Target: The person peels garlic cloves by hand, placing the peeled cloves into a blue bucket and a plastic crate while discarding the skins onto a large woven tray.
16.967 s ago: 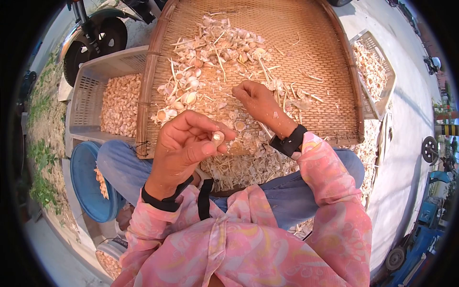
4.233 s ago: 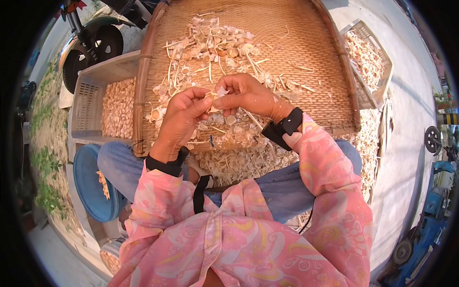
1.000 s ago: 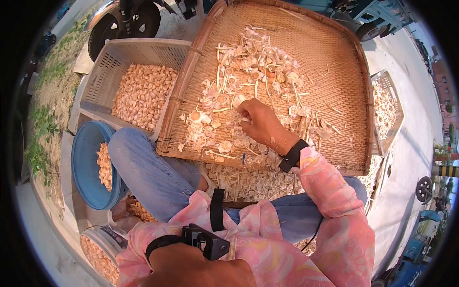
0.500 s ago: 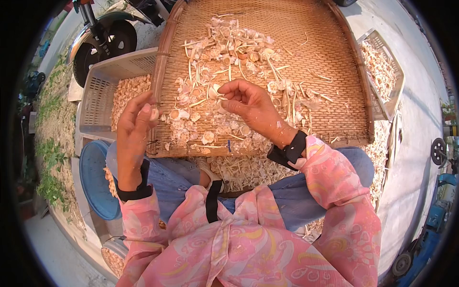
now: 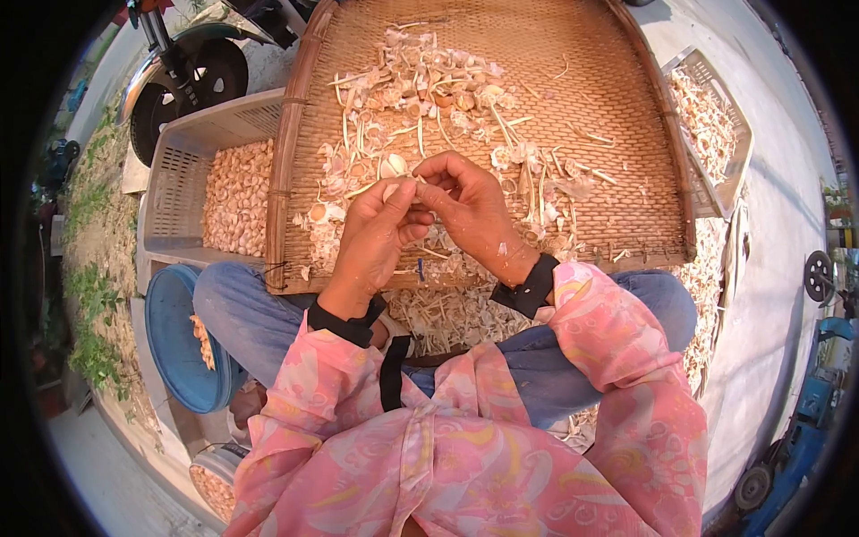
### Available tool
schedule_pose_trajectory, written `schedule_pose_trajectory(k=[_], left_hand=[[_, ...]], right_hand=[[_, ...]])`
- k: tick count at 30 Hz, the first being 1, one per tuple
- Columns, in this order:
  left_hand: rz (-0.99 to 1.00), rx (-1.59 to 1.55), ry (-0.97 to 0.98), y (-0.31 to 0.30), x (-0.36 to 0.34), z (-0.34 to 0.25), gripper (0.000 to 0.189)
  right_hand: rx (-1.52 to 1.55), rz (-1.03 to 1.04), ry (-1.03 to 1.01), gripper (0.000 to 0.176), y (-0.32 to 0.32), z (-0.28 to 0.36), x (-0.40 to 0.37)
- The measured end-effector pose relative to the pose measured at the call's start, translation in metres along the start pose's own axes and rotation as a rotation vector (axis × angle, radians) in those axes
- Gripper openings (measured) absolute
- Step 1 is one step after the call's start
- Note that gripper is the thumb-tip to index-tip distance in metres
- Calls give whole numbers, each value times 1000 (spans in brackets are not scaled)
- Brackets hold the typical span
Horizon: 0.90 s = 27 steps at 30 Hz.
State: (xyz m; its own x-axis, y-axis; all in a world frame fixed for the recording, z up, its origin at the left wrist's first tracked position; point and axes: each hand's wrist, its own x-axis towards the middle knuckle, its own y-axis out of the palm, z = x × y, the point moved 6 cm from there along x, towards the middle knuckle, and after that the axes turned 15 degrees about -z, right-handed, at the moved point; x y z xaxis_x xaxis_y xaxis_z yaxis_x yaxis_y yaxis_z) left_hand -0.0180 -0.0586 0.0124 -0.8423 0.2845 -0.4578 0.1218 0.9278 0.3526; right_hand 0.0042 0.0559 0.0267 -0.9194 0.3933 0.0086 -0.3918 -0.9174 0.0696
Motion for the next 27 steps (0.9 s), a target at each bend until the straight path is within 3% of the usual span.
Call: schedule_pose_trajectory(k=[4, 10, 13, 20, 23, 26, 27], left_hand=[[12, -22, 168, -2, 0, -3, 17], [1, 50, 219, -8, -4, -6, 15], [18, 48, 277, -16, -4, -14, 16], [-43, -125, 64, -9, -10, -18, 18], [-66, -16, 180, -16, -3, -3, 18], [-22, -60, 218, -19, -7, -9, 18], [-24, -71, 215, -22, -7, -10, 18]], right_hand=[[-26, -20, 15, 13, -2, 4, 4], [152, 14, 222, 14, -1, 0, 4], [290, -68, 426, 14, -6, -14, 2], [-89, -7, -85, 15, 9, 4, 8], [-354, -4, -248, 14, 10, 21, 2], [150, -44, 181, 13, 5, 4, 4], [159, -88, 214, 14, 1, 1, 6]])
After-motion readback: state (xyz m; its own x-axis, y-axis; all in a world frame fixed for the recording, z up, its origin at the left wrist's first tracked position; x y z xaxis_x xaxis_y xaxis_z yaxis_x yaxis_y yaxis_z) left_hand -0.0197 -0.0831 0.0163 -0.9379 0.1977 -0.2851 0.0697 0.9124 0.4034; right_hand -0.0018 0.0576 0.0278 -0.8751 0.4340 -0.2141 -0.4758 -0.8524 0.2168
